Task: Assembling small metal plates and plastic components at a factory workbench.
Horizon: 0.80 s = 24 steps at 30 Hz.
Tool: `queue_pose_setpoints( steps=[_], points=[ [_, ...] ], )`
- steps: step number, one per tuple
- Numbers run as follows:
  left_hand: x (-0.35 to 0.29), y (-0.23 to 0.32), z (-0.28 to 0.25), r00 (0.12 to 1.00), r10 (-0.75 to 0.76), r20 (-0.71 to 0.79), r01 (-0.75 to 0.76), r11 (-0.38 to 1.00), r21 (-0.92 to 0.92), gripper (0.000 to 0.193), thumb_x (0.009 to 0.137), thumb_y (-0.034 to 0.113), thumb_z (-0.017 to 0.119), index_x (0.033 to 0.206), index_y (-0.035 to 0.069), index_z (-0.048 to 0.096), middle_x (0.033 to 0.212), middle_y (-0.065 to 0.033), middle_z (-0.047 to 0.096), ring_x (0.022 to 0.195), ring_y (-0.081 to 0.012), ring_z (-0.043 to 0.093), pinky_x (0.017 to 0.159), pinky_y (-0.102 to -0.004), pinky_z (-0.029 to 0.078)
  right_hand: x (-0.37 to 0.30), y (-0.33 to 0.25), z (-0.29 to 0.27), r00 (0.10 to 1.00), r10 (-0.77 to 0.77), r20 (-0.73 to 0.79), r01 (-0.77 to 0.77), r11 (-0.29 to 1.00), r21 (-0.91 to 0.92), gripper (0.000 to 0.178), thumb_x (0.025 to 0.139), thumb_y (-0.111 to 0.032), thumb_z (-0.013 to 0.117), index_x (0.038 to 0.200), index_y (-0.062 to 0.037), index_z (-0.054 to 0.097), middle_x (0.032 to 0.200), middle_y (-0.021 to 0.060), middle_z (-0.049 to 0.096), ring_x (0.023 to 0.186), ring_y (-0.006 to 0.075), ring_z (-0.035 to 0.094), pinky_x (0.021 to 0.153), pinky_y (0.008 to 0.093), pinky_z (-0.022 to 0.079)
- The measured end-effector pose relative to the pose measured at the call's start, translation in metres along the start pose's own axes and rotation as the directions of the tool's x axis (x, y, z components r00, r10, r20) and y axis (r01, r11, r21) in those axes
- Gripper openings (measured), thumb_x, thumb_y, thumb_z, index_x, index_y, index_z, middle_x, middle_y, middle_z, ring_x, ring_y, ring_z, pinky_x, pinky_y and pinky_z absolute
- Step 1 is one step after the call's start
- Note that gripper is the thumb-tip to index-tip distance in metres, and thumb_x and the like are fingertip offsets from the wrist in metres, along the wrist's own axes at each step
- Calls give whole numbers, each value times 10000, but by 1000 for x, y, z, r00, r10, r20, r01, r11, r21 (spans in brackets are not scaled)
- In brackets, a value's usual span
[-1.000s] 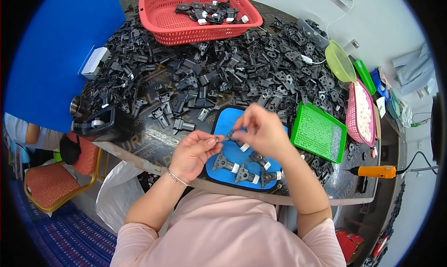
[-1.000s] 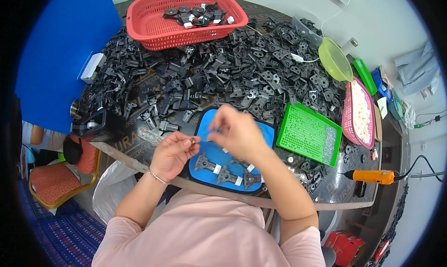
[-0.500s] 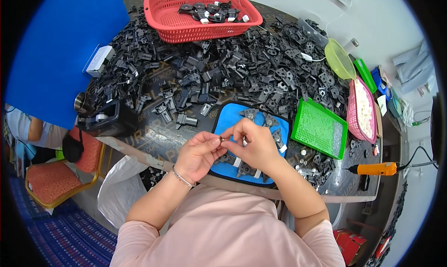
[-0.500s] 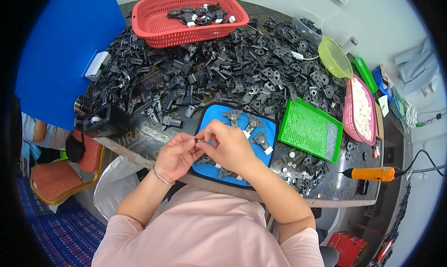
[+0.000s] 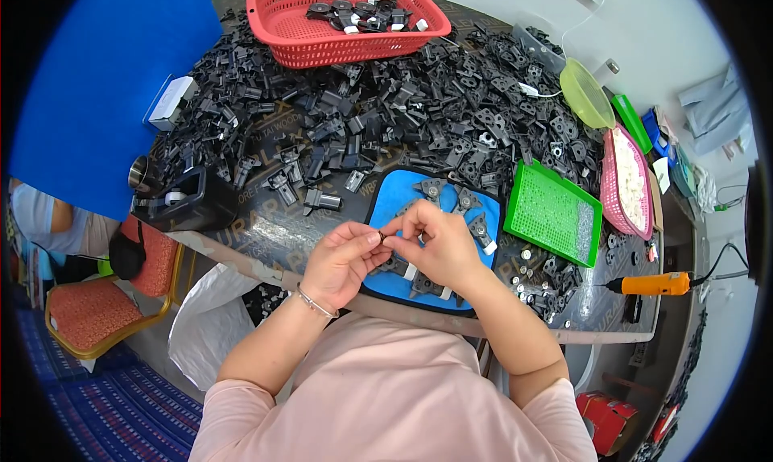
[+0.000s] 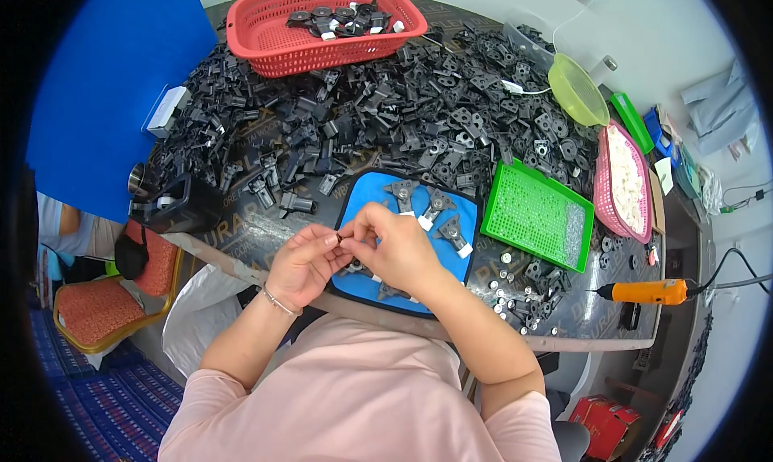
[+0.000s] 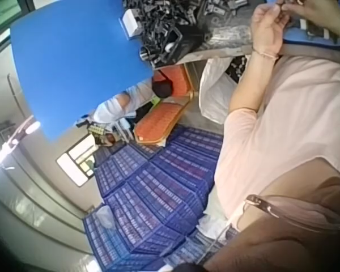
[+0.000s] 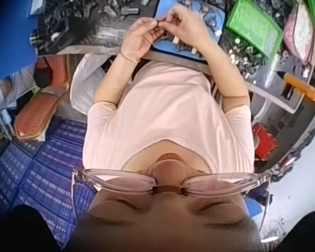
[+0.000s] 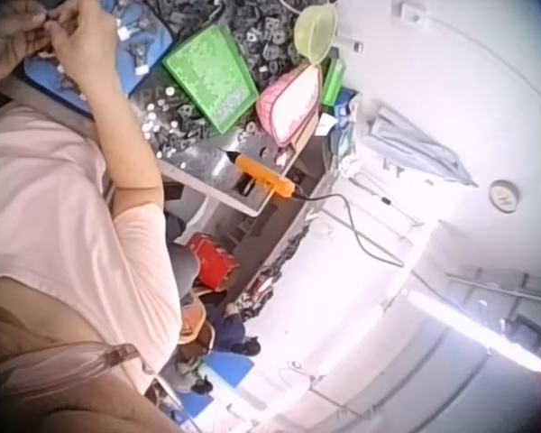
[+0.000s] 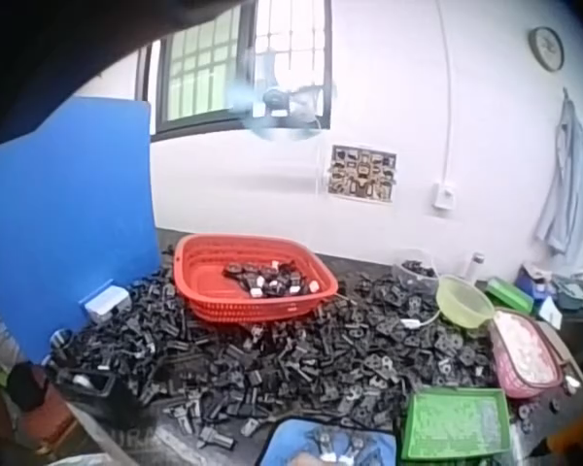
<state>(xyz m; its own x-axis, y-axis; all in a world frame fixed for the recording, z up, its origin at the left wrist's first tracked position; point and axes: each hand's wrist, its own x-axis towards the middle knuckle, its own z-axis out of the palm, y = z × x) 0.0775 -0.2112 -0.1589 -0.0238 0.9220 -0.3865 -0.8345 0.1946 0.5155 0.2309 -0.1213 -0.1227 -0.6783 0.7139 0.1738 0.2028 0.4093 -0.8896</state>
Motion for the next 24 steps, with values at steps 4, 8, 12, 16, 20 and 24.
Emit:
queue_pose_setpoints(
  steps=[4, 8, 12, 16, 20, 24],
  points=[
    [1, -2, -3, 1000, 3, -5, -3, 1000, 24, 52, 855, 29, 627, 900, 47, 607, 903, -87, 654, 853, -191, 633, 819, -340, 511, -1, 12, 5, 991, 134, 7, -131, 954, 270, 272, 759, 53, 684, 783, -57, 436, 784, 67, 681, 663, 85, 591, 564, 222, 478],
    [1, 2, -5, 986, 164, -12, -157, 960, 233, 69, 853, 14, 623, 912, 34, 596, 963, -130, 670, 856, -180, 643, 808, -304, 518, 2, 5, -5, 968, 251, 28, -251, 940, 230, 249, 753, 39, 662, 803, -59, 439, 739, 47, 662, 639, 73, 577, 551, 229, 467],
    [1, 18, -9, 963, 264, -46, -243, 933, 264, 67, 855, -1, 612, 912, 24, 587, 1014, -165, 666, 874, -171, 646, 811, -284, 525, -2, 10, -1, 922, 296, 250, -267, 953, -144, 244, 700, -32, 678, 819, -43, 466, 718, 54, 656, 603, 127, 581, 550, 284, 467],
    [0, 22, -7, 962, 266, -65, -246, 943, 224, 66, 861, -6, 604, 916, 26, 588, 1011, -168, 664, 875, -177, 647, 823, -300, 526, -5, 20, 8, 955, 212, 209, -159, 957, -243, 248, 669, -62, 692, 829, -31, 505, 708, 83, 646, 621, 232, 613, 567, 336, 476],
    [0, 23, -10, 963, 260, -68, -240, 946, 218, 64, 864, -6, 602, 918, 25, 590, 1011, -167, 664, 878, -180, 648, 828, -307, 527, -2, 14, 6, 954, 246, 174, -190, 939, -286, 246, 671, -68, 703, 825, -33, 514, 729, 93, 648, 635, 259, 615, 572, 348, 477],
    [1, 22, -9, 964, 258, -62, -240, 946, 216, 63, 865, -3, 602, 919, 26, 590, 1015, -170, 664, 880, -182, 648, 827, -306, 526, -1, 21, 9, 964, 204, 169, -146, 941, -305, 247, 671, -62, 708, 823, -32, 516, 733, 95, 643, 641, 267, 614, 571, 355, 475]
  ],
)
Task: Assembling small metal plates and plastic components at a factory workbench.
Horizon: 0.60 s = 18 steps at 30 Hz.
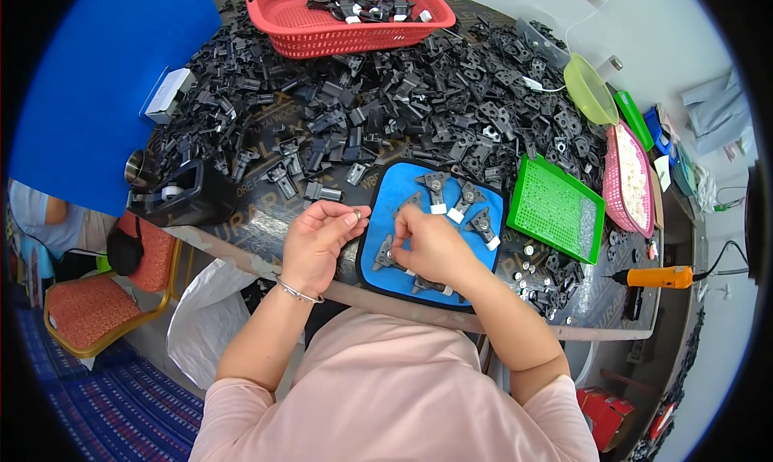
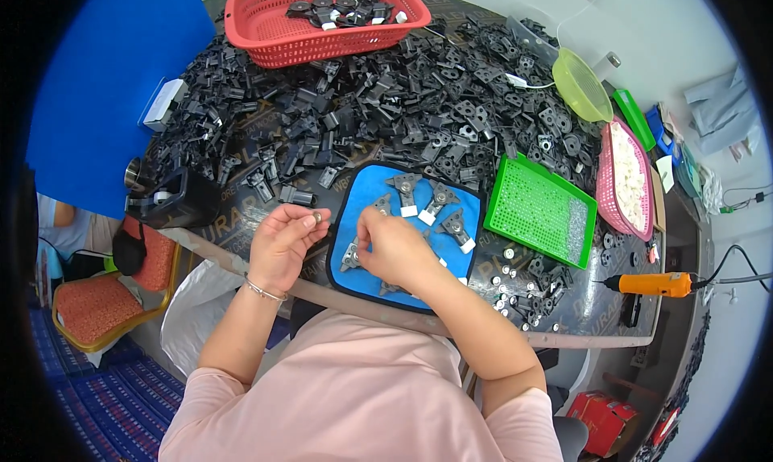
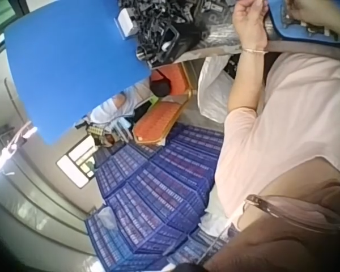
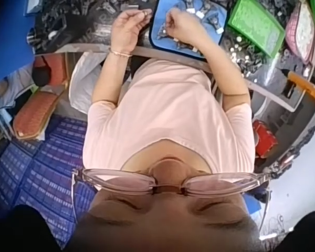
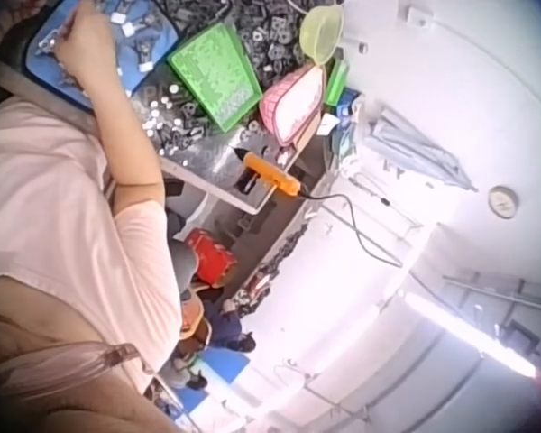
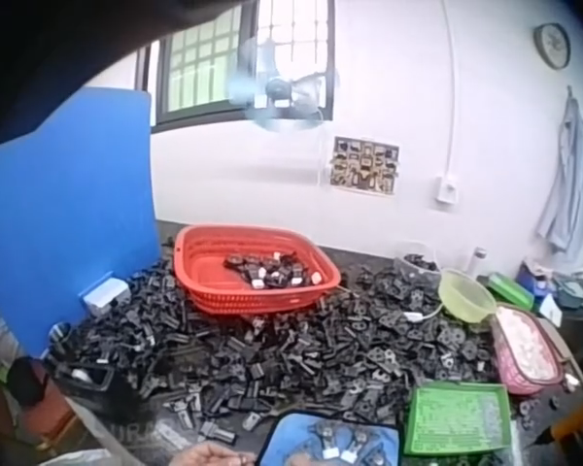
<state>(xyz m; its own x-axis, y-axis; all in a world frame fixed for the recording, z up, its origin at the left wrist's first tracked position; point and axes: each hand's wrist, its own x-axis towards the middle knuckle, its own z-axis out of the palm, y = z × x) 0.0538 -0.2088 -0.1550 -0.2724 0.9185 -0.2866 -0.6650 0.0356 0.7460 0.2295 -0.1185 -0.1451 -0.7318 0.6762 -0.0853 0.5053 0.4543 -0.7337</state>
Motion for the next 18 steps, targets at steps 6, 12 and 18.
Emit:
queue_pose_setpoints(
  steps=[6, 12, 18],
  points=[
    [0, -2, 3, 1000, -16, 26, 16, 1000, 11, 67, 864, -1, 605, 924, 23, 587, 1026, -178, 661, 883, -183, 649, 821, -301, 528, -1, -2, 1, 998, 26, 56, -29, 998, 50, 247, 665, -57, 713, 816, -36, 519, 729, 101, 637, 643, 275, 609, 571, 363, 471],
    [-1, -10, 3, 996, -60, 68, 60, 998, -9, 73, 862, 14, 617, 929, 21, 588, 1023, -172, 661, 891, -199, 647, 833, -324, 524, -5, -12, -12, 997, 59, -43, -52, 988, 147, 316, 683, -40, 751, 822, -55, 468, 778, 62, 665, 555, 125, 532, 504, 266, 438],
    [1, -17, 12, 976, -154, 152, 171, 980, -103, 67, 854, 29, 630, 913, 19, 601, 992, -149, 664, 923, -210, 635, 858, -344, 508, -10, -12, -10, 921, -205, -332, 267, 951, 153, 371, 700, -31, 770, 791, -80, 413, 868, 61, 693, 522, 83, 454, 491, 212, 426]
  ],
)
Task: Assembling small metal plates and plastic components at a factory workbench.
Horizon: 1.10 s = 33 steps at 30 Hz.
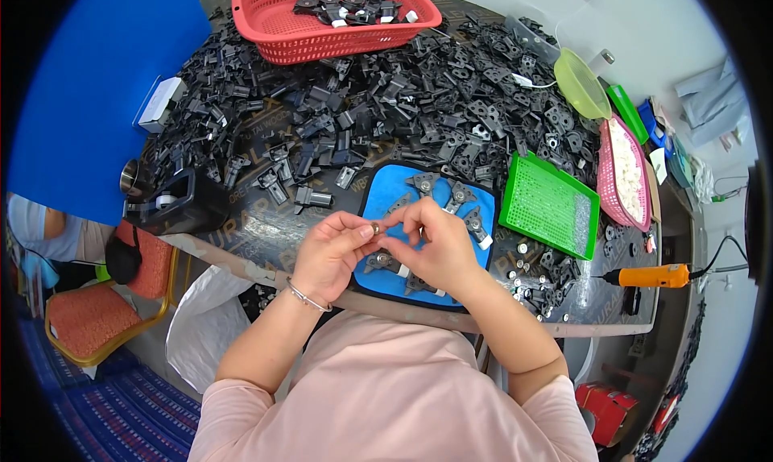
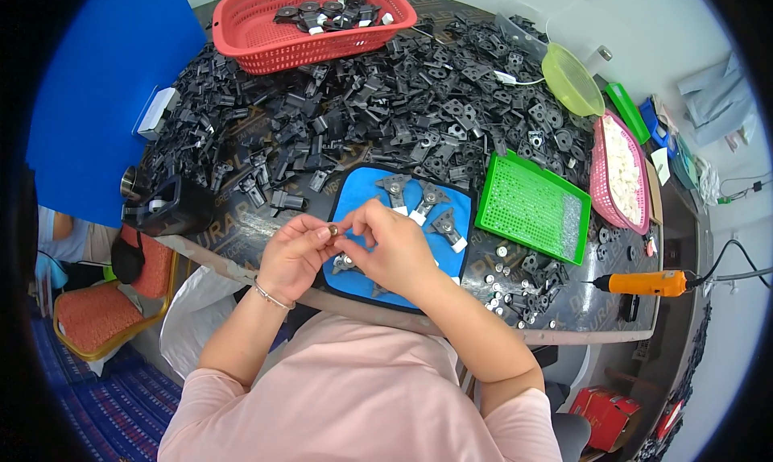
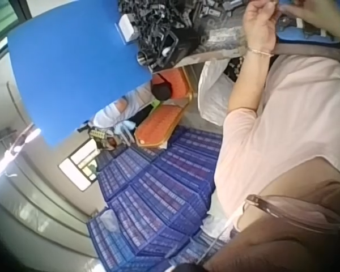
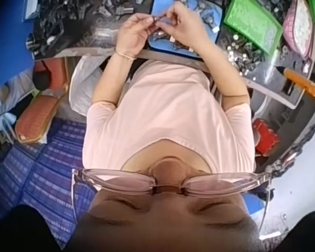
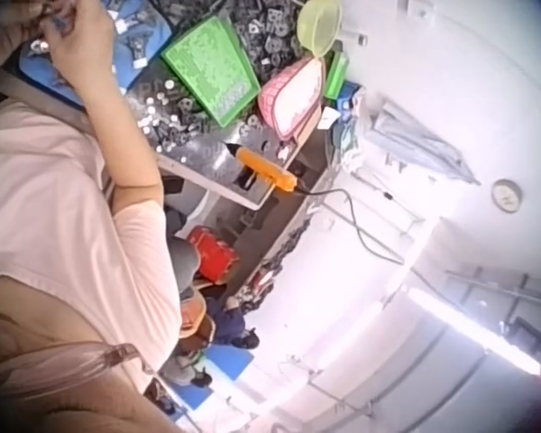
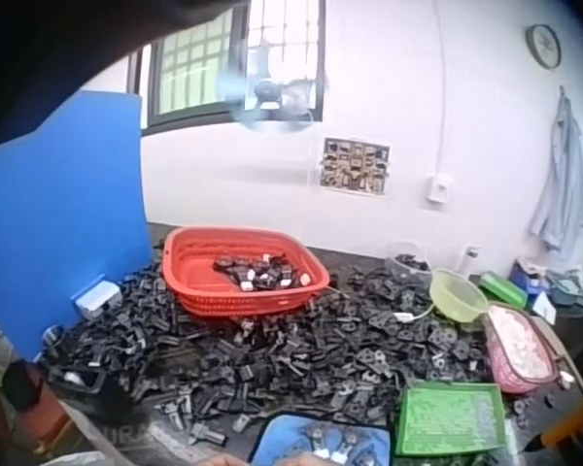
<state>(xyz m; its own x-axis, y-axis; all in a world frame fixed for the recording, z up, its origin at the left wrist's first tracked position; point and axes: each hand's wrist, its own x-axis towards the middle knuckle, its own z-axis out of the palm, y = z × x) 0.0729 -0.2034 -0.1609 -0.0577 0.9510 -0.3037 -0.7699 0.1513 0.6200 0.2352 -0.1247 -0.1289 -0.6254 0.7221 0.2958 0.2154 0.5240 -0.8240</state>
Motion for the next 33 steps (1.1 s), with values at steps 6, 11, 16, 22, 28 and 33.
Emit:
queue_pose_setpoints(
  steps=[6, 11, 16, 22, 28, 33],
  points=[
    [0, -7, 7, 998, -69, -2, 69, 998, -4, 51, 854, 31, 631, 901, 29, 612, 969, -124, 664, 892, -195, 629, 844, -337, 500, -3, 0, -9, 999, -52, 10, 53, 998, -40, 342, 726, -49, 763, 772, -78, 425, 887, 81, 703, 555, 83, 514, 514, 218, 455],
    [1, -11, 8, 997, -78, -3, 78, 994, 73, 41, 842, 24, 634, 865, 56, 625, 980, -124, 668, 912, -215, 633, 862, -372, 495, -3, 5, -18, 985, 123, 119, -138, 982, 130, 323, 734, -23, 746, 781, -71, 431, 872, 72, 705, 598, 48, 537, 550, 210, 472],
    [-2, -11, 16, 1000, -26, -13, 29, 973, 229, 48, 840, 13, 636, 865, 46, 613, 983, -142, 670, 903, -218, 642, 852, -357, 510, -8, 14, -33, 921, 345, 181, -386, 876, 289, 313, 722, 26, 711, 809, -77, 429, 798, 44, 689, 609, 27, 519, 540, 208, 452],
    [4, -9, 18, 999, 31, -11, -27, 962, 273, 74, 839, 2, 646, 897, -2, 600, 992, -168, 671, 899, -180, 646, 858, -296, 517, -32, 16, -50, 802, 360, 476, -333, 932, -144, 265, 686, -37, 712, 774, -34, 463, 722, 77, 670, 580, 177, 606, 537, 294, 464],
    [2, -9, 23, 998, 55, -6, -51, 953, 299, 82, 834, -17, 644, 899, -2, 597, 994, -168, 672, 905, -174, 643, 859, -293, 515, -33, 15, -41, 838, 348, 420, -288, 936, -200, 258, 693, -37, 718, 797, -22, 483, 737, 102, 673, 672, 245, 659, 568, 346, 482],
    [0, -7, 20, 998, 61, -15, -54, 951, 304, 80, 831, -23, 644, 890, 2, 596, 998, -166, 672, 899, -164, 640, 847, -285, 512, -33, 15, -38, 851, 345, 395, -276, 935, -223, 261, 677, -32, 721, 795, -24, 487, 726, 105, 665, 687, 269, 654, 585, 355, 483]
  ],
)
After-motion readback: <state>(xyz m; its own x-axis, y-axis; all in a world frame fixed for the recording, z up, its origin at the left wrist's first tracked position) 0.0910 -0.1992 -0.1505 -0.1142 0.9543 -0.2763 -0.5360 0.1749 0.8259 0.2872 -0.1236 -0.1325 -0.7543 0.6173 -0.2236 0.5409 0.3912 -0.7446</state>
